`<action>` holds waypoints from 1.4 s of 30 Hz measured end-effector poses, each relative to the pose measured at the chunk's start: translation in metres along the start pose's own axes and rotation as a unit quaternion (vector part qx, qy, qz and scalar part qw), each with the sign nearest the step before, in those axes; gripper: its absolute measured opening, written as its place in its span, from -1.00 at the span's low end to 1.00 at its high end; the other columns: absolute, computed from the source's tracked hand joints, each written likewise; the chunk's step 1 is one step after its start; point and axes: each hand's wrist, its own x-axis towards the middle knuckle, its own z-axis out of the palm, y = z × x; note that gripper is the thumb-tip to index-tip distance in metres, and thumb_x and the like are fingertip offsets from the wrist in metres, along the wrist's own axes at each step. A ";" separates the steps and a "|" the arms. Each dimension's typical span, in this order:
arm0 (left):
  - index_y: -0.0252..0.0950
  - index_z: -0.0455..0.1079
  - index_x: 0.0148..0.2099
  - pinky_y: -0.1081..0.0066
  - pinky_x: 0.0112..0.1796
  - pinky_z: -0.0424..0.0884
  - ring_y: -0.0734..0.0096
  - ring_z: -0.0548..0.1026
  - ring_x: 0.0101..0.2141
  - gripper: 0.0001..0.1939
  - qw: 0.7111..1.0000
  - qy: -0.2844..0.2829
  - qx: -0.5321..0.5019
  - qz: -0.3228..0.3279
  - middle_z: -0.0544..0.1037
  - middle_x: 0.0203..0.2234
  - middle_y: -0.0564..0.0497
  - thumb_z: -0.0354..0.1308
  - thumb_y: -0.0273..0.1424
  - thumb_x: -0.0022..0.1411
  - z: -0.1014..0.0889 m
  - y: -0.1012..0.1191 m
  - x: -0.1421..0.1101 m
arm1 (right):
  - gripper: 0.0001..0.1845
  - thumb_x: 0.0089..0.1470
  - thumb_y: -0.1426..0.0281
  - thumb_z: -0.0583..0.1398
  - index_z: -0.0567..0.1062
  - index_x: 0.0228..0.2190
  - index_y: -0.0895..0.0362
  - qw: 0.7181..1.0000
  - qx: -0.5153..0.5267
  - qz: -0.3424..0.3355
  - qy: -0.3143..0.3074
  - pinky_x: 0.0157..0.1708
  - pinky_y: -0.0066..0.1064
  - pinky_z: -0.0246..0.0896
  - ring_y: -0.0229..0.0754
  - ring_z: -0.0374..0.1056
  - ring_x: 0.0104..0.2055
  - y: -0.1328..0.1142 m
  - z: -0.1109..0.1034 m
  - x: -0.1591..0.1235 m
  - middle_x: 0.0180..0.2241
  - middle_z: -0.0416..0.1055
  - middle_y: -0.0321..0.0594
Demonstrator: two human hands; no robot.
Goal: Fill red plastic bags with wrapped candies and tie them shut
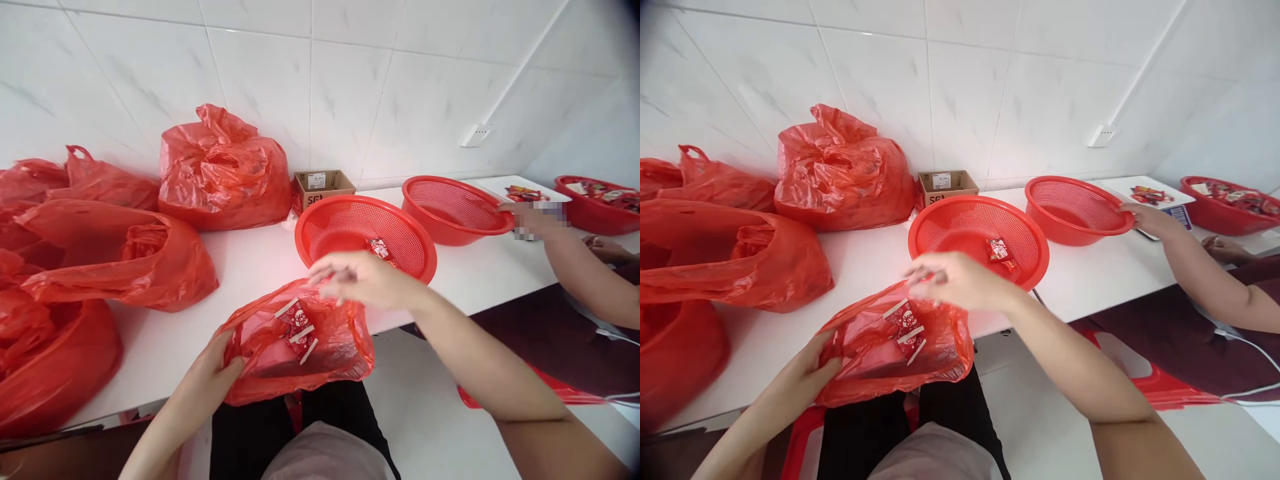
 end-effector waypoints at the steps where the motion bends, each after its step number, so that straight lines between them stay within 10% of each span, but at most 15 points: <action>1: -0.32 0.29 0.11 0.13 0.01 0.39 0.10 0.50 -0.05 -0.45 1.000 0.003 -0.009 -0.007 0.54 -0.04 -0.15 -0.02 -0.19 0.10 -0.002 -0.002 0.001 | -0.60 0.20 0.20 0.16 0.44 0.03 0.05 0.999 -0.024 0.015 0.041 -0.17 -0.33 0.42 -0.17 0.44 -0.07 0.006 -0.017 0.000 -0.01 0.46 -0.14; 4: -0.31 0.29 0.10 0.10 0.00 0.42 0.04 0.50 -0.04 -0.41 0.998 0.034 -0.023 -0.040 0.54 -0.04 -0.16 0.00 -0.14 0.07 -0.011 -0.012 0.003 | -0.39 0.12 0.11 0.20 0.29 0.18 -0.03 0.962 -0.201 0.147 0.111 -0.11 -0.18 0.38 0.00 0.37 0.04 0.048 -0.065 0.003 0.16 0.29 -0.05; 9: -0.27 0.32 0.09 0.05 0.08 0.35 0.00 0.47 0.03 -0.44 0.995 0.075 -0.018 -0.058 0.55 -0.03 -0.15 0.03 -0.14 0.07 -0.017 -0.027 0.002 | 0.08 -0.13 0.14 0.37 0.05 0.32 0.06 0.859 -0.342 0.382 0.010 -0.13 0.01 0.33 0.30 0.34 0.04 0.127 -0.101 0.010 0.22 0.12 0.22; 16: -0.25 0.31 0.15 0.13 0.07 0.40 0.03 0.44 0.09 -0.43 0.998 0.055 -0.016 -0.020 0.56 -0.05 -0.10 0.05 -0.14 0.12 -0.010 -0.027 0.000 | -0.31 -0.18 0.52 0.29 0.37 0.05 0.01 0.907 -0.263 0.325 -0.054 -0.45 -0.39 0.33 -0.17 0.41 -0.39 0.150 -0.097 0.013 -0.27 0.46 -0.20; 24: -0.28 0.30 0.16 0.01 0.20 0.19 -0.01 0.37 0.15 -0.39 0.994 0.094 -0.037 -0.031 0.49 0.07 -0.17 0.08 -0.12 0.10 -0.005 -0.033 0.000 | -0.39 -0.04 0.52 0.21 0.20 0.06 0.03 0.974 -0.035 0.223 0.004 -0.35 -0.43 0.42 -0.29 0.42 -0.33 0.102 -0.100 0.015 -0.12 0.40 -0.20; 28: -0.30 0.32 0.15 0.06 0.10 0.35 0.01 0.47 0.06 -0.38 0.996 0.069 -0.049 -0.039 0.54 0.01 -0.15 0.09 -0.16 0.05 -0.008 -0.007 -0.002 | -0.34 -0.04 0.44 0.30 0.22 0.09 0.00 0.996 0.082 0.034 0.004 -0.23 -0.41 0.42 -0.26 0.42 -0.20 0.020 -0.064 0.016 -0.11 0.38 -0.23; 32: -0.33 0.30 0.14 0.14 0.05 0.41 0.08 0.49 0.01 -0.40 0.995 0.032 -0.086 -0.024 0.53 0.01 -0.16 0.04 -0.19 0.07 -0.007 0.017 0.001 | -0.29 0.01 0.49 0.26 0.23 0.16 -0.12 0.987 0.013 -0.082 -0.136 -0.26 -0.46 0.40 -0.29 0.41 -0.24 -0.034 0.014 0.018 -0.08 0.37 -0.29; 37: -0.31 0.36 0.08 0.15 0.08 0.35 0.12 0.47 0.00 -0.51 0.998 0.046 0.006 0.045 0.49 0.01 -0.14 -0.05 -0.31 0.11 -0.015 0.013 0.004 | -0.28 0.02 0.55 0.18 0.27 0.20 -0.13 0.953 -0.286 -0.038 -0.089 -0.32 -0.28 0.41 -0.02 0.45 -0.20 -0.010 0.092 0.036 0.01 0.31 -0.10; 42: -0.26 0.41 0.08 0.13 0.11 0.30 0.06 0.39 0.09 -0.51 0.975 0.127 0.171 0.069 0.31 0.15 -0.15 -0.10 -0.36 0.13 -0.041 -0.014 0.000 | -0.35 0.04 0.53 0.21 0.35 0.14 -0.14 0.931 -0.358 -0.050 -0.041 -0.15 -0.22 0.37 0.08 0.42 -0.06 0.007 0.081 0.037 0.01 0.38 -0.16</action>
